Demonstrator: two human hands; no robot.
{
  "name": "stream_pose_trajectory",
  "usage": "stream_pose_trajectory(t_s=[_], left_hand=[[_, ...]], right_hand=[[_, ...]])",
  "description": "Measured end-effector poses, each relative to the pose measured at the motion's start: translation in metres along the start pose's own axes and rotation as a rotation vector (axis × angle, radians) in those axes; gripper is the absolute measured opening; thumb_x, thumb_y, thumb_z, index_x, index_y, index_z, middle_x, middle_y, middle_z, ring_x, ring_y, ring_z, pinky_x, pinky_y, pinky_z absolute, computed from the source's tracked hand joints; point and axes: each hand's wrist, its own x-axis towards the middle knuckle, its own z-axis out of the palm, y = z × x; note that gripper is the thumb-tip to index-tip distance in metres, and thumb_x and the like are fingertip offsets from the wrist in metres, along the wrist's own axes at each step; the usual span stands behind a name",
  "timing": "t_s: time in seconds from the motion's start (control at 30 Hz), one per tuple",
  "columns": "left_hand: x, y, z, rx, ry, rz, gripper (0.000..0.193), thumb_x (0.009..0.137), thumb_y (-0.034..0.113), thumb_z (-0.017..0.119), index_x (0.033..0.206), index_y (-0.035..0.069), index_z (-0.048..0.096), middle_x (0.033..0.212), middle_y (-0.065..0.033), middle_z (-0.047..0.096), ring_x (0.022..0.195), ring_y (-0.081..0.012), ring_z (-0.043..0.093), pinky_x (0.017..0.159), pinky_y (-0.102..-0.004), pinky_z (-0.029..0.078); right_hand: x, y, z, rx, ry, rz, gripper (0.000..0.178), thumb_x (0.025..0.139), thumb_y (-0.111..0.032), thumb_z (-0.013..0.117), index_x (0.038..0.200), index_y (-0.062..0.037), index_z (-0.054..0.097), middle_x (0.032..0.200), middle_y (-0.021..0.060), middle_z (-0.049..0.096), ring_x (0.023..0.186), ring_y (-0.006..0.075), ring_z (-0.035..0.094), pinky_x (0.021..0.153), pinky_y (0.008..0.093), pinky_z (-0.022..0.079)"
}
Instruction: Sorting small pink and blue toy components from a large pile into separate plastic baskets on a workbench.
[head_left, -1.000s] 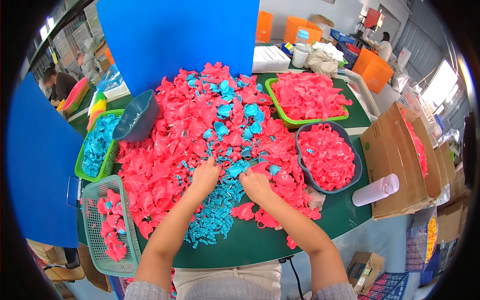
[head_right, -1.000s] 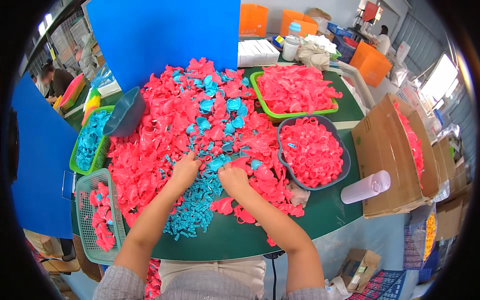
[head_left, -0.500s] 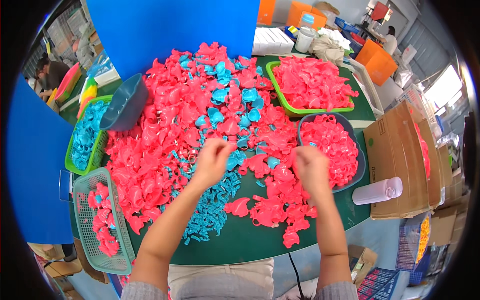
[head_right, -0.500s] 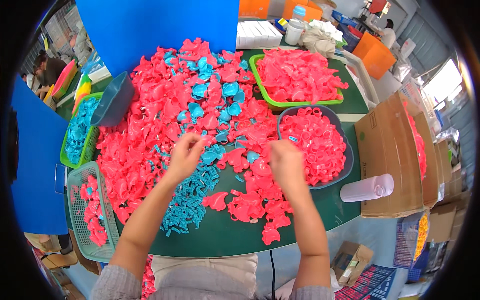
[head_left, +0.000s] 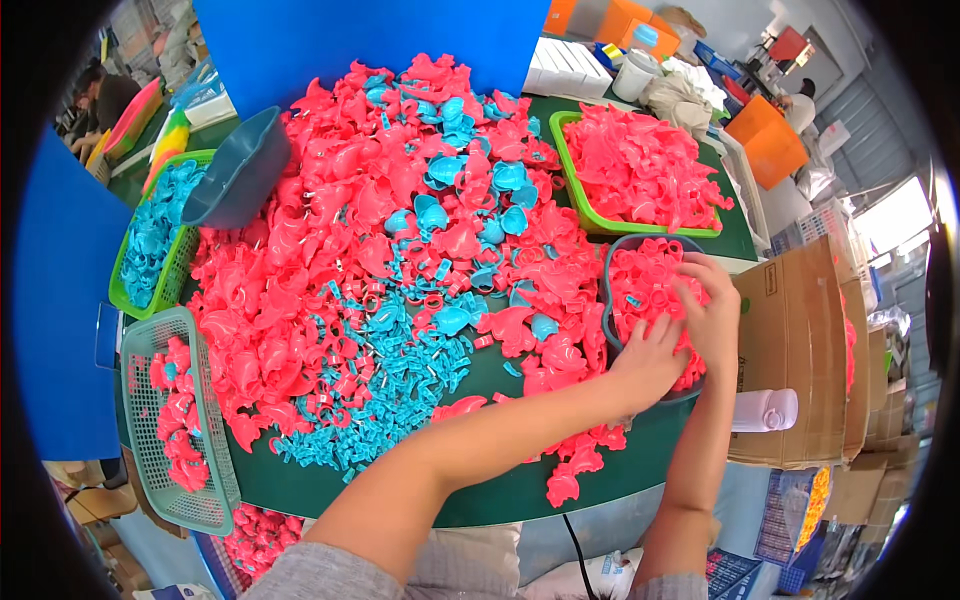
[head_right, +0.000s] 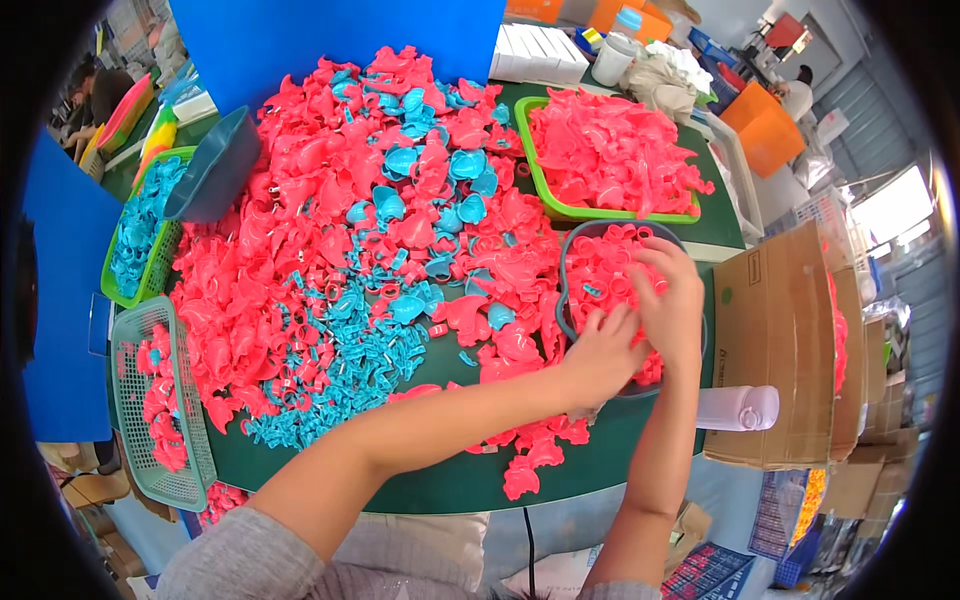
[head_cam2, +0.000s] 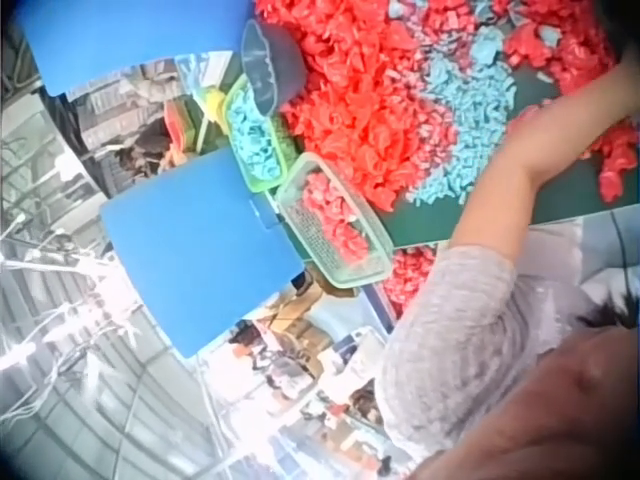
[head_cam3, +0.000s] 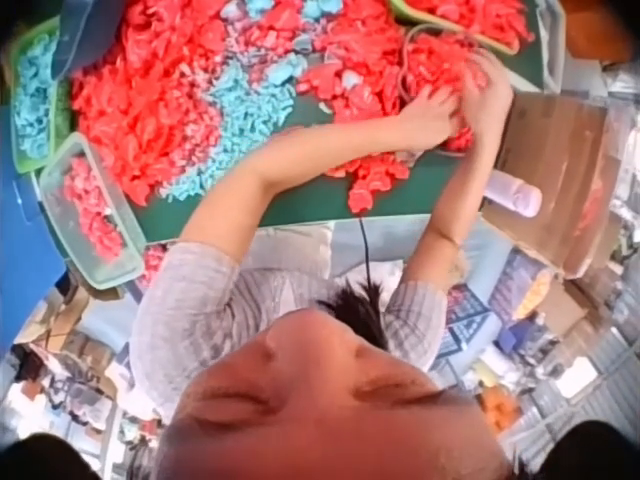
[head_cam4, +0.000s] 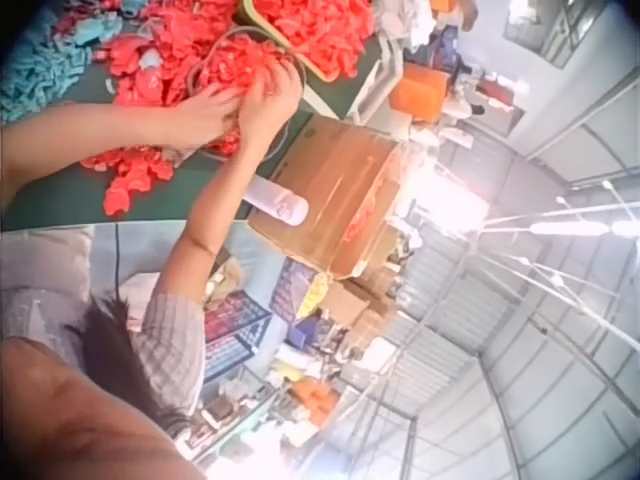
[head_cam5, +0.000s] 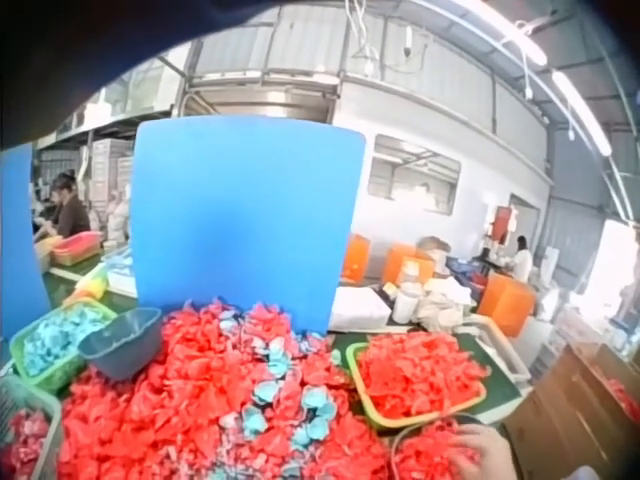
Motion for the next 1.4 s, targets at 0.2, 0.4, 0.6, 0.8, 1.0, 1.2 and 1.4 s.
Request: stream_pose_trajectory(t_s=[0.2, 0.4, 0.6, 0.8, 1.0, 1.2, 1.4], left_hand=[[-0.041, -0.008, -0.012, -0.035, 0.052, 0.141, 0.035, 0.081, 0.014, 0.06, 0.116, 0.008, 0.058, 0.13, -0.0183, 0.045, 0.129, -0.0372, 0.036, 0.1, -0.0563, 0.033], [-0.133, -0.024, -0.104, -0.141, -0.02, 0.094, 0.022, 0.081, 0.017, 0.063, 0.102, 0.008, 0.063, 0.123, -0.018, 0.051, 0.118, -0.0368, 0.048, 0.095, -0.0498, 0.04], [-0.231, -0.066, -0.202, 0.161, 0.182, -0.393, 0.025, 0.073, 0.006, 0.074, 0.097, 0.005, 0.064, 0.115, -0.0174, 0.057, 0.105, -0.0345, 0.056, 0.088, -0.0429, 0.045], [-0.29, -0.069, -0.235, 0.198, 0.31, -0.61, 0.021, 0.079, 0.002, 0.07, 0.099, 0.003, 0.064, 0.113, -0.0164, 0.057, 0.101, -0.0318, 0.057, 0.084, -0.0372, 0.047], [-0.277, -0.039, -0.203, -0.765, 0.596, -0.858, 0.023, 0.091, 0.005, 0.06, 0.114, 0.0, 0.062, 0.11, -0.0118, 0.06, 0.087, -0.0161, 0.063, 0.067, -0.0257, 0.051], [-0.258, -0.055, -0.186, -1.157, 0.72, -0.992, 0.022, 0.096, 0.011, 0.057, 0.114, -0.002, 0.061, 0.096, -0.0083, 0.066, 0.075, -0.0122, 0.065, 0.056, -0.0212, 0.048], [-0.267, -0.075, -0.197, -0.832, 0.677, -1.004, 0.018, 0.093, 0.013, 0.064, 0.103, -0.002, 0.064, 0.084, -0.0044, 0.067, 0.071, -0.0094, 0.066, 0.052, -0.0187, 0.047]], right_hand=[[0.01, -0.011, 0.037, -0.233, -0.359, -0.121, 0.025, 0.071, -0.01, 0.075, 0.094, -0.0053, 0.071, 0.132, 0.0176, 0.054, 0.127, 0.0388, 0.042, 0.105, 0.0459, 0.038], [0.01, 0.01, 0.046, -0.205, -0.316, -0.144, 0.017, 0.072, -0.006, 0.07, 0.089, -0.004, 0.071, 0.13, 0.019, 0.055, 0.126, 0.0397, 0.045, 0.105, 0.0448, 0.037], [0.002, 0.009, 0.047, -0.25, -0.06, -0.168, 0.015, 0.08, -0.002, 0.064, 0.094, -0.0013, 0.065, 0.104, 0.0168, 0.061, 0.107, 0.036, 0.054, 0.094, 0.042, 0.043], [-0.018, -0.034, 0.047, 0.077, 0.022, -0.02, 0.017, 0.082, 0.004, 0.061, 0.097, -0.0017, 0.065, 0.092, 0.015, 0.063, 0.084, 0.0292, 0.063, 0.076, 0.0344, 0.05], [-0.067, -0.165, 0.136, 0.464, -0.421, -0.341, 0.017, 0.08, 0.003, 0.065, 0.097, -0.0007, 0.066, 0.084, 0.0102, 0.064, 0.075, 0.0217, 0.064, 0.065, 0.0304, 0.051], [-0.095, -0.211, 0.181, 0.521, -0.448, -0.281, 0.021, 0.079, 0.0, 0.069, 0.1, -0.0009, 0.067, 0.086, 0.0114, 0.065, 0.071, 0.0226, 0.064, 0.06, 0.0318, 0.052], [-0.09, -0.215, 0.187, 0.687, -0.541, -0.171, 0.031, 0.075, 0.001, 0.073, 0.105, -0.0007, 0.068, 0.089, 0.0114, 0.067, 0.071, 0.0193, 0.065, 0.061, 0.0292, 0.052]])
